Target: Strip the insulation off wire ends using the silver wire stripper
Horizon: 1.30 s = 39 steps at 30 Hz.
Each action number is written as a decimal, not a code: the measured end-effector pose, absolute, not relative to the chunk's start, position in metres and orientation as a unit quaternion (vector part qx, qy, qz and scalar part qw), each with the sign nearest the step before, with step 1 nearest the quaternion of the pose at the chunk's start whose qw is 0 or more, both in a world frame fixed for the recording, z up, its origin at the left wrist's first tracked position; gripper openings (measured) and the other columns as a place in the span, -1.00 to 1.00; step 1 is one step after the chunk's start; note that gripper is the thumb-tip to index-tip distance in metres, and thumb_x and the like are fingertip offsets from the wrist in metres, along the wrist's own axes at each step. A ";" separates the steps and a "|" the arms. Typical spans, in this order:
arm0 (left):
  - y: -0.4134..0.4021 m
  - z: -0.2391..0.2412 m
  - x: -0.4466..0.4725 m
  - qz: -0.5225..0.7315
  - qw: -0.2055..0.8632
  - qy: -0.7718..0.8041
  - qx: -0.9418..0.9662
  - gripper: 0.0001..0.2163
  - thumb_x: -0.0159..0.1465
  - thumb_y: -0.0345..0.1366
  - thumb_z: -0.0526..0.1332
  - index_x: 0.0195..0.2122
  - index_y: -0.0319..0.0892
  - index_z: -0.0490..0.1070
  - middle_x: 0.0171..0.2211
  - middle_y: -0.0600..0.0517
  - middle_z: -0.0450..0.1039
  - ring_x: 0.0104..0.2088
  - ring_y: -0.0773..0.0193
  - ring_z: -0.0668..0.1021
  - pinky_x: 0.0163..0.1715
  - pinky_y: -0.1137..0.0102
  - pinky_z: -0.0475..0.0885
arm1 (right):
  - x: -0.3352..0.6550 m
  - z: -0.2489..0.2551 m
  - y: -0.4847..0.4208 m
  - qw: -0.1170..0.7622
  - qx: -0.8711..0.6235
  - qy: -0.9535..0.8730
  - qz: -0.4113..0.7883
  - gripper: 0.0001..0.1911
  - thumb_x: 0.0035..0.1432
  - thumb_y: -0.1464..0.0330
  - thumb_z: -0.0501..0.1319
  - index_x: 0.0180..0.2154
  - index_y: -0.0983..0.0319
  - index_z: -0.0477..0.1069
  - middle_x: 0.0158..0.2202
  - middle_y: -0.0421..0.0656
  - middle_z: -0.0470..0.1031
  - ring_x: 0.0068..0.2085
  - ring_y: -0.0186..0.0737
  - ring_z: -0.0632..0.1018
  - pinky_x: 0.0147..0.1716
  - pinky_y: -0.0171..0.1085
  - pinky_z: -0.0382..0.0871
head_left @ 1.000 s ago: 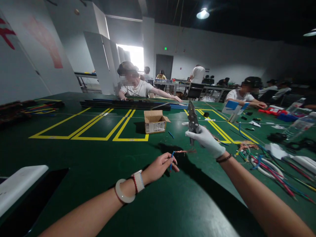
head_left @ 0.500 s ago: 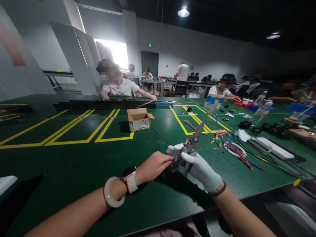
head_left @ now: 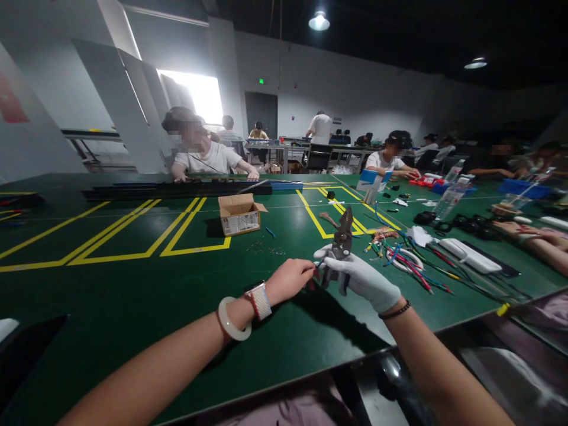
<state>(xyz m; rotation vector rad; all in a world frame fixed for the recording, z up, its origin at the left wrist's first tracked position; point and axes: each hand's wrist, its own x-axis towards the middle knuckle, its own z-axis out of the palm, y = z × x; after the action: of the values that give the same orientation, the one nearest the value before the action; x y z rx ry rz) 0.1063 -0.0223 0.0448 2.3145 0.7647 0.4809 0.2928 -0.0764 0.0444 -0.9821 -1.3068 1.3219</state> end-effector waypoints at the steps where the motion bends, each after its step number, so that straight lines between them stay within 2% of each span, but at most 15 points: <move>1: -0.021 0.046 0.110 0.191 0.301 0.297 0.886 -0.69 0.32 -0.32 0.01 -0.44 -0.17 0.51 -0.46 0.03 0.57 -0.42 0.26 0.55 -0.39 0.45 0.31 | 0.297 0.043 -0.077 0.504 -0.392 -0.514 0.573 -0.67 0.08 0.23 0.29 -0.10 0.18 0.44 -0.13 -0.12 0.52 -0.14 -0.17 0.53 -0.12 -0.15 0.43; 7: -0.010 0.055 0.116 0.227 0.105 0.321 0.914 -0.76 0.35 -0.29 0.06 -0.32 -0.18 0.52 -0.44 -0.02 0.57 -0.37 0.19 0.56 -0.17 0.34 0.27 | 0.318 0.039 -0.097 0.528 -0.337 -0.432 0.648 -0.68 0.17 0.23 0.21 -0.03 0.15 0.38 -0.02 -0.04 0.49 0.02 -0.05 0.49 0.02 0.06 0.35; 9: 0.000 0.058 0.120 0.246 0.147 0.337 0.897 -0.75 0.35 -0.28 0.05 -0.32 -0.16 0.52 -0.44 0.01 0.58 -0.37 0.23 0.56 -0.17 0.37 0.30 | 0.324 0.039 -0.104 0.546 -0.344 -0.433 0.629 -0.71 0.14 0.26 0.24 -0.07 0.16 0.40 0.02 -0.04 0.47 0.05 -0.03 0.47 0.07 0.07 0.30; 11: 0.015 0.058 0.132 0.251 0.246 0.378 0.857 -0.73 0.34 -0.23 0.05 -0.29 -0.17 0.53 -0.44 0.03 0.59 -0.37 0.25 0.58 -0.26 0.43 0.36 | 0.329 0.037 -0.112 0.565 -0.370 -0.444 0.589 -0.72 0.11 0.28 0.27 -0.11 0.16 0.41 0.05 -0.05 0.45 0.05 -0.02 0.47 0.07 0.05 0.30; 13: 0.034 0.054 0.149 0.231 0.273 0.392 0.848 -0.69 0.33 -0.23 0.04 -0.32 -0.20 0.56 -0.44 0.02 0.60 -0.41 0.28 0.58 -0.34 0.47 0.39 | 0.332 0.035 -0.120 0.583 -0.406 -0.447 0.544 -0.72 0.09 0.27 0.29 -0.12 0.15 0.42 0.05 -0.07 0.45 0.02 -0.02 0.49 0.03 0.01 0.34; 16: 0.062 0.044 0.183 0.212 0.272 0.436 0.831 -0.73 0.30 -0.26 0.09 -0.37 -0.21 0.57 -0.41 -0.02 0.59 -0.32 0.22 0.60 -0.29 0.44 0.42 | 0.334 0.028 -0.138 0.603 -0.452 -0.433 0.494 -0.73 0.10 0.24 0.27 -0.13 0.13 0.42 -0.06 -0.09 0.50 -0.07 -0.06 0.53 -0.11 -0.11 0.42; 18: 0.079 0.038 0.206 0.198 0.266 0.466 0.821 -0.77 0.30 -0.26 0.14 -0.37 -0.21 0.56 -0.36 -0.07 0.57 -0.23 0.16 0.59 -0.22 0.38 0.43 | 0.334 0.024 -0.151 0.601 -0.478 -0.418 0.485 -0.72 0.13 0.22 0.25 -0.10 0.12 0.41 -0.22 -0.13 0.53 -0.20 -0.11 0.57 -0.29 -0.20 0.45; 20: 0.093 0.034 0.229 0.190 0.262 0.479 0.816 -0.81 0.32 -0.24 0.15 -0.18 -0.21 0.49 -0.16 -0.09 0.51 -0.15 0.14 0.55 -0.14 0.27 0.44 | 0.333 0.020 -0.165 0.585 -0.512 -0.406 0.480 -0.69 0.16 0.20 0.20 -0.06 0.12 0.40 -0.35 -0.16 0.51 -0.36 -0.17 0.55 -0.44 -0.25 0.40; 21: 0.099 0.032 0.240 0.186 0.263 0.476 0.818 -0.76 0.34 -0.22 0.16 -0.04 -0.21 0.39 -0.05 -0.09 0.43 -0.12 0.17 0.52 -0.13 0.19 0.47 | 0.332 0.018 -0.171 0.586 -0.524 -0.399 0.472 -0.68 0.17 0.20 0.19 -0.04 0.13 0.39 -0.38 -0.17 0.50 -0.38 -0.19 0.54 -0.44 -0.25 0.40; 22: 0.105 0.030 0.250 0.185 0.264 0.472 0.820 -0.73 0.34 -0.23 0.16 0.02 -0.21 0.35 -0.01 -0.10 0.39 -0.11 0.16 0.51 -0.13 0.17 0.47 | 0.331 0.017 -0.176 0.586 -0.533 -0.391 0.469 -0.66 0.16 0.20 0.19 -0.03 0.12 0.38 -0.39 -0.18 0.49 -0.39 -0.18 0.53 -0.44 -0.24 0.40; 27: 0.121 0.026 0.282 0.199 0.243 0.430 0.847 -0.65 0.34 -0.19 0.14 0.09 -0.25 0.30 0.05 -0.16 0.35 -0.02 0.08 0.48 -0.05 0.11 0.42 | 0.343 0.013 -0.187 0.565 -0.577 -0.396 0.437 -0.59 0.15 0.15 0.18 0.01 0.13 0.37 -0.44 -0.16 0.48 -0.46 -0.19 0.48 -0.49 -0.24 0.35; 30: 0.120 0.022 0.282 0.221 0.215 0.371 0.876 -0.58 0.37 -0.19 0.08 0.16 -0.35 0.22 0.14 -0.27 0.28 0.14 0.05 0.36 0.11 0.24 0.27 | 0.365 0.012 -0.188 0.561 -0.614 -0.416 0.367 -0.56 0.11 0.13 0.21 0.00 0.16 0.38 -0.47 -0.18 0.46 -0.50 -0.22 0.45 -0.50 -0.25 0.32; 33: 0.107 0.016 0.280 0.218 0.189 0.301 0.909 -0.67 0.33 -0.21 0.13 0.06 -0.25 0.35 0.03 -0.14 0.42 0.07 0.15 0.42 0.09 0.37 0.26 | 0.392 0.009 -0.184 0.575 -0.674 -0.377 0.270 -0.51 0.02 0.11 0.26 -0.03 0.18 0.40 -0.52 -0.22 0.42 -0.55 -0.25 0.40 -0.55 -0.26 0.29; 36: 0.084 0.007 0.287 0.202 0.161 0.254 0.932 -0.77 0.27 -0.16 0.20 -0.17 -0.20 0.48 -0.11 -0.10 0.47 0.00 0.09 0.45 0.05 0.30 0.29 | 0.414 0.005 -0.175 0.584 -0.732 -0.328 0.119 -0.51 -0.03 0.12 0.27 -0.05 0.18 0.40 -0.48 -0.23 0.40 -0.51 -0.25 0.39 -0.54 -0.29 0.23; 39: 0.056 -0.005 0.304 0.199 0.135 0.221 0.945 -0.72 0.19 -0.08 0.27 -0.21 -0.18 0.48 -0.14 -0.10 0.45 -0.02 0.04 0.44 0.01 0.25 0.31 | 0.426 0.000 -0.160 0.550 -0.776 -0.308 -0.024 -0.55 -0.03 0.15 0.23 -0.10 0.21 0.43 -0.44 -0.22 0.40 -0.44 -0.24 0.40 -0.40 -0.26 0.25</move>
<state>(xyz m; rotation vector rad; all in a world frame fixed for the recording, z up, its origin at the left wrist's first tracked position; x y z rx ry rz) 0.3044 0.0565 -0.0047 2.7390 0.6390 0.5777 0.4257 -0.1602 -0.0001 -1.8368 -0.7302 -0.0576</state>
